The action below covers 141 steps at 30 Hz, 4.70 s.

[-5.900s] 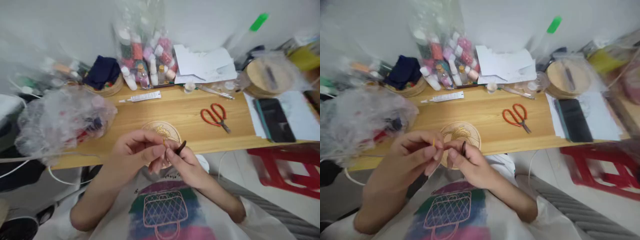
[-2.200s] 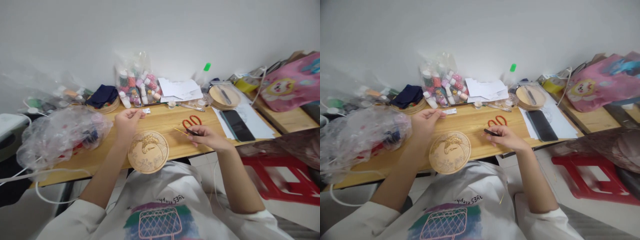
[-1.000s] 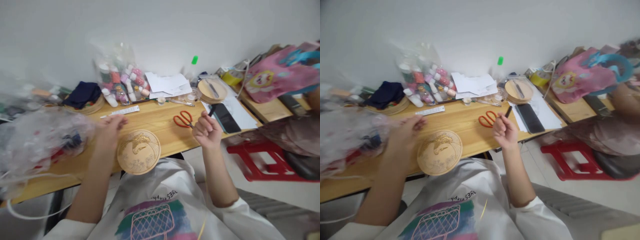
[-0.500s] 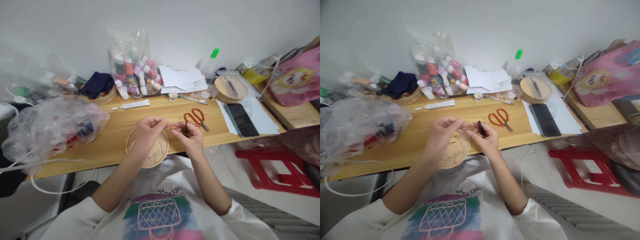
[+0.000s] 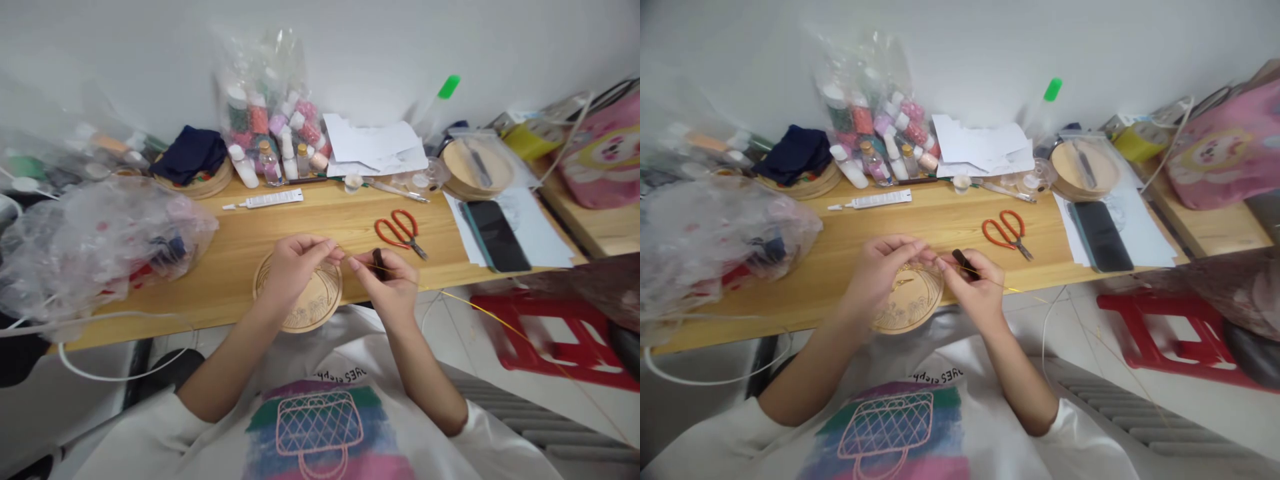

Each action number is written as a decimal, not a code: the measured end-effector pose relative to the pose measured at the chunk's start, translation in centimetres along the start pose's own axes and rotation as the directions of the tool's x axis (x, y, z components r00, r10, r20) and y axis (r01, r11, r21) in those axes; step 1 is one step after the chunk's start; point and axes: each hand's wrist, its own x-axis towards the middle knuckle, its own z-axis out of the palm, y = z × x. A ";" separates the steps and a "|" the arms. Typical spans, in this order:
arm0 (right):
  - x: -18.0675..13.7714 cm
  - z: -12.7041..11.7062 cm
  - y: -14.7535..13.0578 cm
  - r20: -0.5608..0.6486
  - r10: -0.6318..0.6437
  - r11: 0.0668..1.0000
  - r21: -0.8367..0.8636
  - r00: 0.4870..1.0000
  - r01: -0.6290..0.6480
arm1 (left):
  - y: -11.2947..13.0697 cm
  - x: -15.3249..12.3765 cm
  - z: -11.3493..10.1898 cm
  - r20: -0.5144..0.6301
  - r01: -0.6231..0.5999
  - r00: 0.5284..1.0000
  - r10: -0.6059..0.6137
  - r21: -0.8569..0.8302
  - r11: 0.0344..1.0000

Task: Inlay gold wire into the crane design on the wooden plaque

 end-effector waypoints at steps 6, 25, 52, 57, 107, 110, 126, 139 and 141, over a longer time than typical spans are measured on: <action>-0.4 0.4 -0.2 0.014 0.041 0.999 0.010 0.999 -0.041 | 0.0 0.4 -0.9 0.040 0.060 0.997 -0.060 0.001 0.998; -0.6 0.9 1.3 0.140 0.059 0.990 -0.139 0.988 -0.040 | -1.4 2.8 -7.8 -0.036 -0.161 0.962 0.269 0.724 0.671; 2.4 1.4 2.1 0.086 0.094 0.987 -0.142 0.992 -0.081 | -2.1 0.3 -8.4 0.129 -0.212 0.960 0.247 0.913 0.347; 2.4 2.3 1.0 0.205 0.141 0.983 -0.141 0.968 -0.114 | -2.6 0.0 -8.4 0.177 -0.259 0.944 0.277 0.919 0.296; 2.3 4.3 0.7 0.265 0.209 0.969 -0.186 0.941 -0.163 | -4.6 0.1 -8.5 0.367 -0.473 0.793 0.486 0.874 0.113; 2.3 4.4 0.6 0.264 0.209 0.969 -0.187 0.942 -0.162 | -4.6 0.1 -8.4 0.373 -0.475 0.783 0.497 0.876 0.091; 2.2 4.1 0.8 0.347 0.187 0.970 -0.215 0.919 -0.117 | -4.6 0.0 -8.4 0.382 -0.462 0.790 0.480 0.885 0.057; 2.1 3.9 0.9 0.370 0.144 0.975 -0.209 0.918 -0.069 | -4.6 0.0 -8.6 0.375 -0.461 0.799 0.469 0.884 0.077; 2.1 4.0 0.8 0.350 0.161 0.972 -0.218 0.923 -0.087 | -4.6 0.0 -8.7 0.365 -0.463 0.812 0.456 0.878 0.121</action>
